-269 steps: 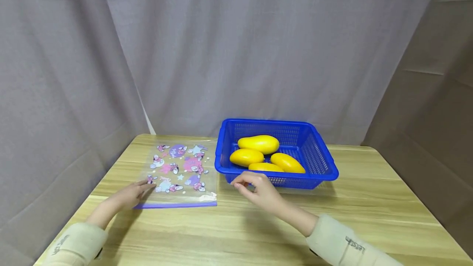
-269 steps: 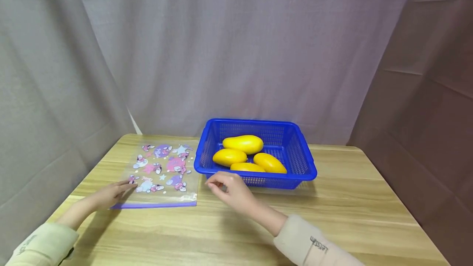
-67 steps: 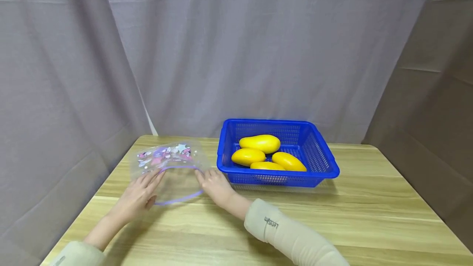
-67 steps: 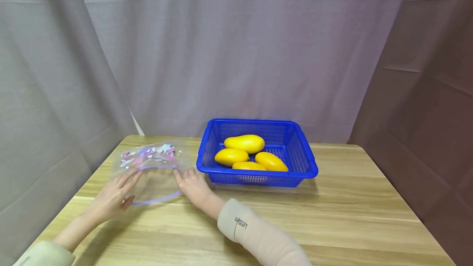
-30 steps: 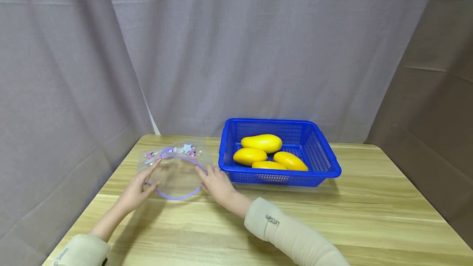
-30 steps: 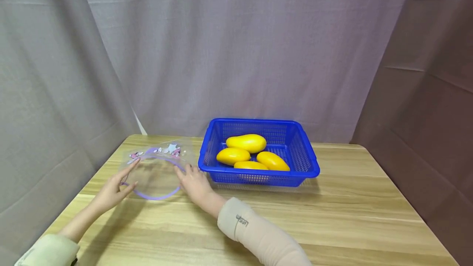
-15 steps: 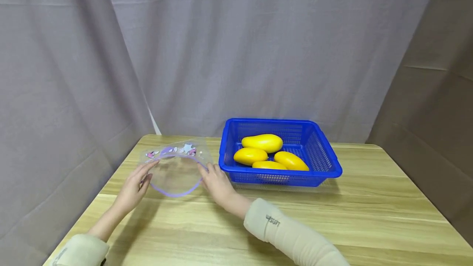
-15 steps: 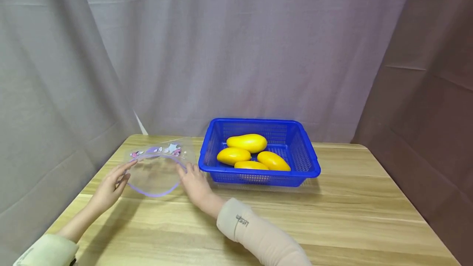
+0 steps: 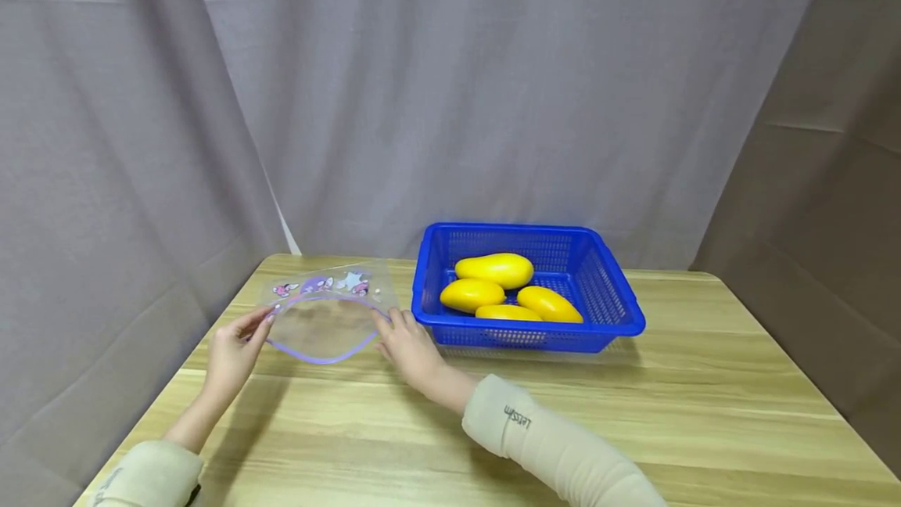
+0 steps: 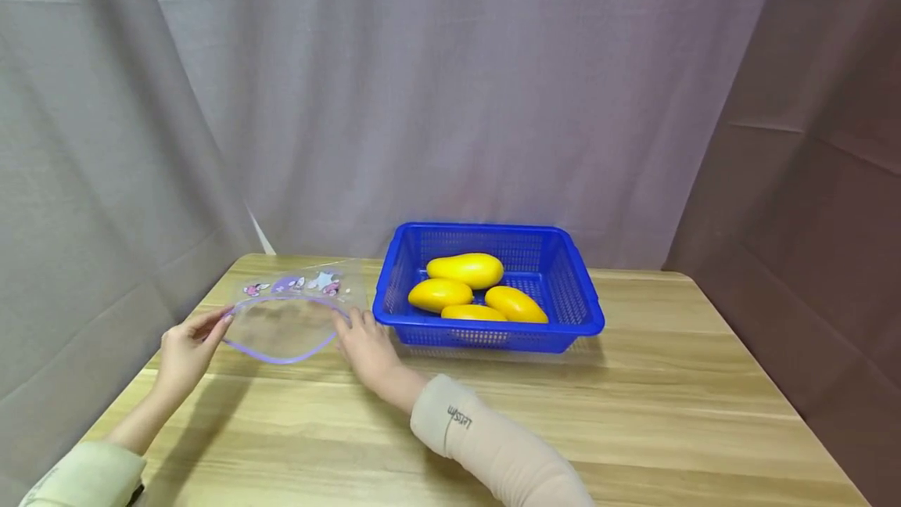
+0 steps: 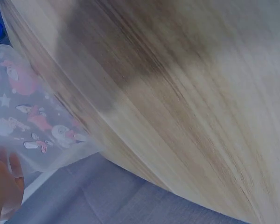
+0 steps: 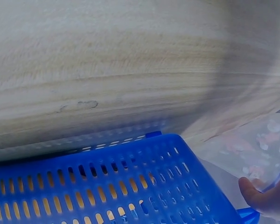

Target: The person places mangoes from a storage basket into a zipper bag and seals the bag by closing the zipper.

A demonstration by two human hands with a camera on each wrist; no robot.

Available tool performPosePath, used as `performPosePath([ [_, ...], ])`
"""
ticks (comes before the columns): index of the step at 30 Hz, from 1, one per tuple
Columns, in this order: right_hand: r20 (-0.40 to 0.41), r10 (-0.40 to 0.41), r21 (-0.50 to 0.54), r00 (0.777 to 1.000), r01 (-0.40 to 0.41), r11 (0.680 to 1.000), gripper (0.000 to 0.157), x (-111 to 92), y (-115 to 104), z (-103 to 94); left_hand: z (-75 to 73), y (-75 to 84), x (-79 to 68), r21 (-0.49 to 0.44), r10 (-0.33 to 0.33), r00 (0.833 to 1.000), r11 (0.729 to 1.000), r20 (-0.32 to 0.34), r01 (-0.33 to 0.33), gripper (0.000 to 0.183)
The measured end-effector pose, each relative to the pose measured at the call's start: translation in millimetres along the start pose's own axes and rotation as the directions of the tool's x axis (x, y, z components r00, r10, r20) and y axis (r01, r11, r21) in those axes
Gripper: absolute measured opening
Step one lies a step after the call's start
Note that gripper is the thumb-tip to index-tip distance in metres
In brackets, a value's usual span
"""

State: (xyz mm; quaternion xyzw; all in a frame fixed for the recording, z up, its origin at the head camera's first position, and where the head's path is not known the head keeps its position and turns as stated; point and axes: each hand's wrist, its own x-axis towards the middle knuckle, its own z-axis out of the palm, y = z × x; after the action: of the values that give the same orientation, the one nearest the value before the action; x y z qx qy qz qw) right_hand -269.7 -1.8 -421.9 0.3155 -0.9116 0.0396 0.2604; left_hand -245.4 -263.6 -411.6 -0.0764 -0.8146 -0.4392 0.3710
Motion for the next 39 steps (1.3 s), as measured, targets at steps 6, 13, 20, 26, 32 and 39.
performPosePath([
  [6,0.004,-0.011,0.035,1.000,0.011,0.999,0.053,-1.7,1.3,-0.8,5.5,-2.2,1.9,0.048,0.017,0.998,0.999,-0.065,-0.014,0.010],
  [13,0.011,-0.034,-0.012,0.999,0.034,0.999,0.048,-3.8,1.9,0.4,9.3,0.6,6.7,0.066,0.003,0.994,0.998,-0.107,0.004,0.012],
  [20,-0.043,-0.129,-0.119,0.991,0.124,0.985,0.052,-8.3,3.6,-4.8,11.6,4.3,8.0,0.063,-0.018,0.994,0.998,-0.112,0.025,0.013],
  [26,-0.086,-0.229,-0.125,0.970,0.218,0.968,0.049,-18.3,10.1,-13.5,13.7,6.4,6.4,0.093,-0.019,0.993,0.995,-0.117,0.030,0.013],
  [32,-0.175,-0.293,-0.095,0.940,0.280,0.955,0.042,-30.1,24.0,-22.4,14.5,7.4,6.3,0.103,0.010,0.991,0.995,-0.130,0.004,0.012],
  [39,-0.196,-0.376,-0.136,0.906,0.355,0.925,0.032,-40.7,41.3,-28.9,14.5,5.3,6.6,0.126,0.042,0.988,0.992,-0.148,-0.023,0.009],
])
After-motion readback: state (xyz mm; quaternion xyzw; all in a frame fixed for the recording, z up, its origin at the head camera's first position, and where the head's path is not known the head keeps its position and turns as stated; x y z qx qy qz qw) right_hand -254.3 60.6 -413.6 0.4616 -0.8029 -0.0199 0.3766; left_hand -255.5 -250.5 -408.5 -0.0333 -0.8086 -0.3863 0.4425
